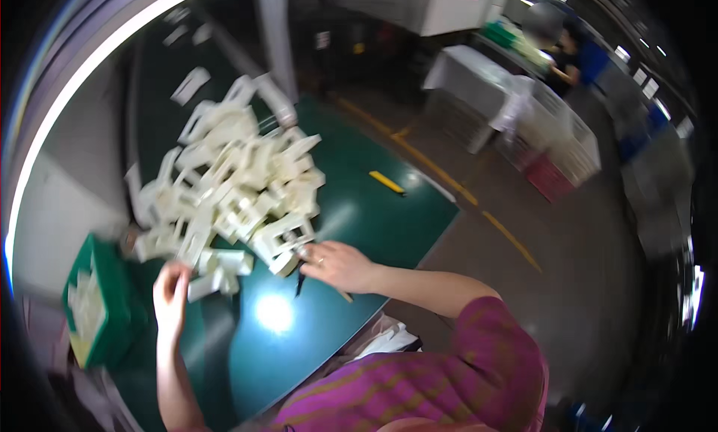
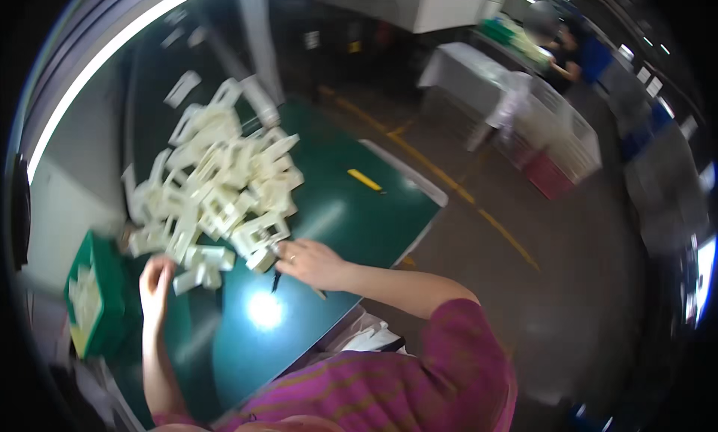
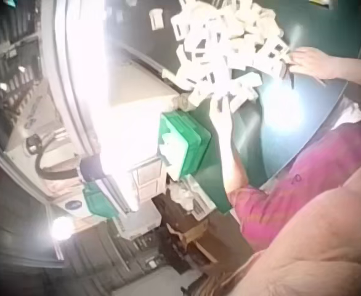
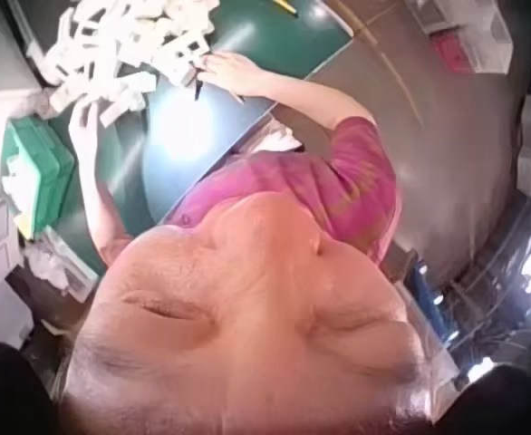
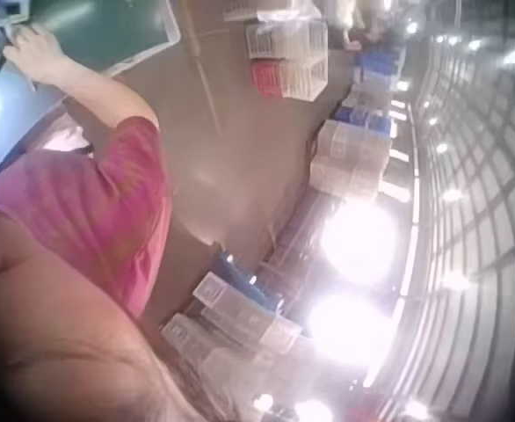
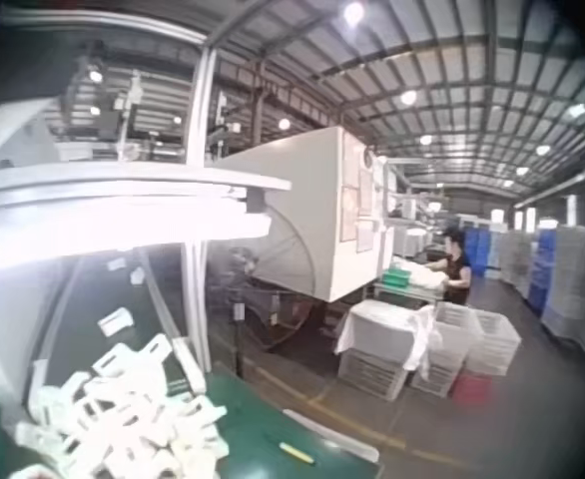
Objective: Cleaning plastic housing components using a brush and a marker tool at an assembly station.
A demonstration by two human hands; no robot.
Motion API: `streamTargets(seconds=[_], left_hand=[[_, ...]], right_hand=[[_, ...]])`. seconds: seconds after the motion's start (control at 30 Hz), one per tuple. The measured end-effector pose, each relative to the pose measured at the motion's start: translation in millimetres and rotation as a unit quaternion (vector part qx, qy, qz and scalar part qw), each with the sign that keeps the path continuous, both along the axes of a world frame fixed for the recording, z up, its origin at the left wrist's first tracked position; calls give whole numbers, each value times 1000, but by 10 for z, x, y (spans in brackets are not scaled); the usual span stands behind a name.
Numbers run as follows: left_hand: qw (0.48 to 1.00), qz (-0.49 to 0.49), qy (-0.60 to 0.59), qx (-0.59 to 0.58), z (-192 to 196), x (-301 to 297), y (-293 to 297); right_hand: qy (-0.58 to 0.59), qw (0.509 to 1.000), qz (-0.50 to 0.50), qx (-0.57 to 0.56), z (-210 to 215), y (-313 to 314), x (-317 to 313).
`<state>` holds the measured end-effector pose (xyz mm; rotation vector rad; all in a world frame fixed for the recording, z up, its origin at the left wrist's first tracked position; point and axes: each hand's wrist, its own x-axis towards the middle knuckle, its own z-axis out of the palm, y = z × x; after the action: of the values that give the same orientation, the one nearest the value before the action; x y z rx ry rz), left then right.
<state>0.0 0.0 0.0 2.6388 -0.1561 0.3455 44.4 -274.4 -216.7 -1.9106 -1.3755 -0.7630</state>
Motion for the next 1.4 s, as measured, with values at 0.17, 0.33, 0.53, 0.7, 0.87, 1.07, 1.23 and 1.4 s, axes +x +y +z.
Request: streamTargets(seconds=[0.17, 0.33, 0.53, 0.7, 0.87, 1.07, 1.23, 1.4], left_hand=[[984, 136, -77, -83, -1462, -6, -696], [965, 214, -145, 49, -1793, 520, -168], [956, 270, -66, 91, -1820, 1008, -36], [934, 281, 218, 22, -1659, 1371, -50], [915, 298, 230, 144, -1627, 1310, -287], [918, 299, 246, 90, -1609, 1166, -222], [913, 290, 286, 13, -1598, 1023, -304], [911, 282, 300, -12, -1578, 1003, -224]], right_hand=[[2, 983, 43, -177, -405, -1681, -170], [-4, 961, 112, -254, -397, -1780, -189], [178, 975, -113, -64, -46, -2351, 177], [235, 900, -364, -56, -371, -2937, 915], [264, 891, -362, -76, -515, -2820, 1031], [175, 927, -309, -118, -492, -2660, 796], [188, 927, -306, -111, -470, -2752, 667], [145, 941, -296, -77, -600, -2745, 679]])
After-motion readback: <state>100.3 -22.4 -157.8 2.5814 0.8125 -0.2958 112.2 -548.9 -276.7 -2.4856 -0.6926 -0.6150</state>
